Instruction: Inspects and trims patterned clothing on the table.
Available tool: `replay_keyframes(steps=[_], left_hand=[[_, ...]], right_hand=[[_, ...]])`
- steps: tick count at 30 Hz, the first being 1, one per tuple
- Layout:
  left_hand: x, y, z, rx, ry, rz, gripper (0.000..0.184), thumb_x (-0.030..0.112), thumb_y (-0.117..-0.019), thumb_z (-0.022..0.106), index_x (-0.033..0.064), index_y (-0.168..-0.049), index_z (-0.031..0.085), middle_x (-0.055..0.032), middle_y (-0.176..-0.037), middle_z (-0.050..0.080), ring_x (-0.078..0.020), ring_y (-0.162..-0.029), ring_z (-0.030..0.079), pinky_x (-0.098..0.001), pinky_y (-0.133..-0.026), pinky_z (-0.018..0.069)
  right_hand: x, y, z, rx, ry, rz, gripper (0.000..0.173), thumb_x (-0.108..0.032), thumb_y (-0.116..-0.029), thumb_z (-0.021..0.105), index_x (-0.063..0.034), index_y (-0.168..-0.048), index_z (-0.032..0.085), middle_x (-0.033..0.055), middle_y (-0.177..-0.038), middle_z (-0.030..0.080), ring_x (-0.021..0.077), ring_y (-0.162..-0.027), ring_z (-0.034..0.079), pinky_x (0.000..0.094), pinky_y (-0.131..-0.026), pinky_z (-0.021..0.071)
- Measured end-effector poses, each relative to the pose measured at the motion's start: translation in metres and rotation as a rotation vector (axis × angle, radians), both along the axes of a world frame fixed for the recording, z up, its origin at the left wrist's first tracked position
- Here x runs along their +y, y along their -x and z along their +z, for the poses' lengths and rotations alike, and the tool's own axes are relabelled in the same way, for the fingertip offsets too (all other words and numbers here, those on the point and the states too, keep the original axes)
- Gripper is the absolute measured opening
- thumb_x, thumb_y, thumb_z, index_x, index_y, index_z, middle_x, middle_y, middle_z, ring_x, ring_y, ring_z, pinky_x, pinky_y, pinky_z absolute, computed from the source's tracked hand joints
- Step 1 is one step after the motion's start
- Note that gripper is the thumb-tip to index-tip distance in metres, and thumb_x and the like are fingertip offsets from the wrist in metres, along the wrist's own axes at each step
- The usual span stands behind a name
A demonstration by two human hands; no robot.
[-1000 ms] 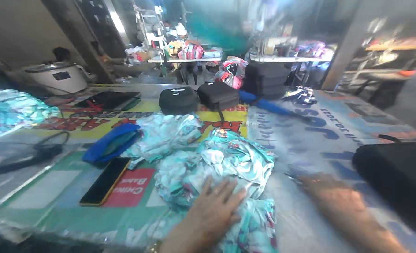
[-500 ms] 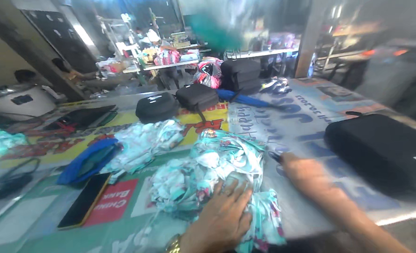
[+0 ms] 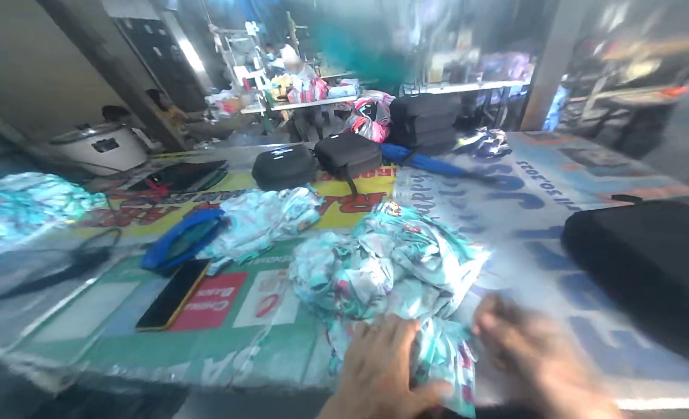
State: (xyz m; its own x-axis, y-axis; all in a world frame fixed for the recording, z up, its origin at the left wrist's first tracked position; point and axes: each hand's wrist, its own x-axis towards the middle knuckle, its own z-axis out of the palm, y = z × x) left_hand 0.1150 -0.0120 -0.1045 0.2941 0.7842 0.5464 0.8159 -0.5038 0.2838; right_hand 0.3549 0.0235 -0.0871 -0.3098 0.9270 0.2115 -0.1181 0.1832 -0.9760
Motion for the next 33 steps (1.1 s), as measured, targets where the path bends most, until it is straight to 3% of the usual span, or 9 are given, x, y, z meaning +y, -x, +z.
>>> replay_keyframes(steps=[3,6,11,17,20,24,27,29,33], left_hand=[[-0.002,0.001,-0.008,-0.298,0.161,0.043,0.018,0.015,-0.0935,0.062,0.0033,-0.104,0.071,-0.0069,-0.092,0.072,-0.015,-0.08,0.069,-0.0346,-0.072,0.0571],[0.001,0.013,0.001,-0.846,0.347,0.015,0.018,0.006,-0.0986,0.051,0.0006,-0.108,0.065,0.0022,-0.089,0.066,0.0015,-0.072,0.061,-0.0163,-0.064,0.0521],[0.004,0.015,0.0,-1.184,0.408,-0.043,0.016,0.004,-0.0994,0.05,0.0054,-0.107,0.064,0.0055,-0.086,0.067,-0.0006,-0.074,0.064,-0.0188,-0.067,0.0555],[0.005,0.016,-0.004,-1.27,0.384,-0.131,0.009,0.008,-0.098,0.062,0.0065,-0.104,0.069,0.0028,-0.088,0.07,-0.0025,-0.075,0.065,-0.02,-0.068,0.0567],[0.002,0.017,-0.009,-1.22,0.327,-0.143,0.01,0.012,-0.0979,0.063,0.0087,-0.101,0.071,0.0056,-0.086,0.069,0.0006,-0.073,0.064,-0.0171,-0.066,0.0552],[-0.005,0.027,-0.01,-1.212,0.285,-0.138,0.019,0.018,-0.1009,0.059,0.0084,-0.105,0.075,0.0025,-0.097,0.072,-0.0024,-0.085,0.066,-0.0201,-0.076,0.0569],[-0.009,0.032,-0.003,-1.346,0.348,-0.079,0.022,0.013,-0.1025,0.052,0.0091,-0.103,0.073,0.0007,-0.092,0.073,-0.0065,-0.082,0.069,-0.0255,-0.075,0.0595],[-0.008,0.033,-0.004,-1.426,0.384,-0.111,0.024,0.014,-0.1046,0.048,0.0086,-0.104,0.071,-0.0009,-0.091,0.073,-0.0083,-0.083,0.07,-0.0277,-0.075,0.0607],[-0.007,0.027,-0.004,-1.494,0.397,-0.15,0.023,0.016,-0.1056,0.048,0.0089,-0.105,0.07,-0.0011,-0.091,0.073,-0.008,-0.082,0.071,-0.0273,-0.075,0.0611]], right_hand=[[-0.014,0.006,0.004,0.033,0.001,0.056,0.022,-0.015,-0.1047,0.05,-0.0155,-0.101,0.072,-0.0152,-0.065,0.056,-0.0053,-0.052,0.047,0.0148,-0.048,0.0413],[-0.015,0.009,0.01,0.006,-0.089,0.024,0.024,-0.011,-0.1055,0.049,-0.0094,-0.106,0.073,-0.0135,-0.071,0.062,-0.0063,-0.057,0.052,0.0135,-0.052,0.0453],[-0.006,0.036,0.016,-0.246,-0.293,0.042,0.022,-0.012,-0.1001,0.063,0.0026,-0.115,0.069,0.0019,-0.081,0.065,-0.0022,-0.064,0.055,0.0158,-0.059,0.0489],[0.008,0.075,0.005,-0.323,-0.267,0.034,0.059,-0.044,-0.0812,0.084,-0.0076,-0.122,0.062,-0.0072,-0.069,0.058,-0.0008,-0.053,0.045,0.0196,-0.05,0.0417],[0.014,0.081,-0.004,-0.2,-0.247,0.046,0.03,-0.026,-0.086,0.081,-0.0097,-0.106,0.066,-0.0104,-0.075,0.059,-0.008,-0.057,0.045,0.0105,-0.051,0.0398],[0.003,0.061,-0.001,-0.242,-0.288,0.02,0.008,-0.004,-0.09,0.071,-0.0014,-0.097,0.069,0.0008,-0.083,0.066,-0.0028,-0.066,0.055,0.013,-0.059,0.0474],[-0.003,0.032,0.003,-0.581,-0.391,0.113,0.012,-0.007,-0.0921,0.068,-0.0008,-0.102,0.072,0.0119,-0.089,0.07,0.0148,-0.073,0.065,0.0306,-0.066,0.0558],[-0.005,0.021,0.008,-0.756,-0.38,0.224,0.021,-0.016,-0.0939,0.069,-0.0036,-0.111,0.071,0.0143,-0.081,0.071,0.027,-0.066,0.068,0.0489,-0.06,0.0553],[-0.002,0.029,0.012,-0.557,-0.286,0.125,0.028,-0.026,-0.0978,0.069,-0.0015,-0.112,0.07,0.0048,-0.065,0.057,0.0099,-0.051,0.048,0.0275,-0.048,0.0422]])
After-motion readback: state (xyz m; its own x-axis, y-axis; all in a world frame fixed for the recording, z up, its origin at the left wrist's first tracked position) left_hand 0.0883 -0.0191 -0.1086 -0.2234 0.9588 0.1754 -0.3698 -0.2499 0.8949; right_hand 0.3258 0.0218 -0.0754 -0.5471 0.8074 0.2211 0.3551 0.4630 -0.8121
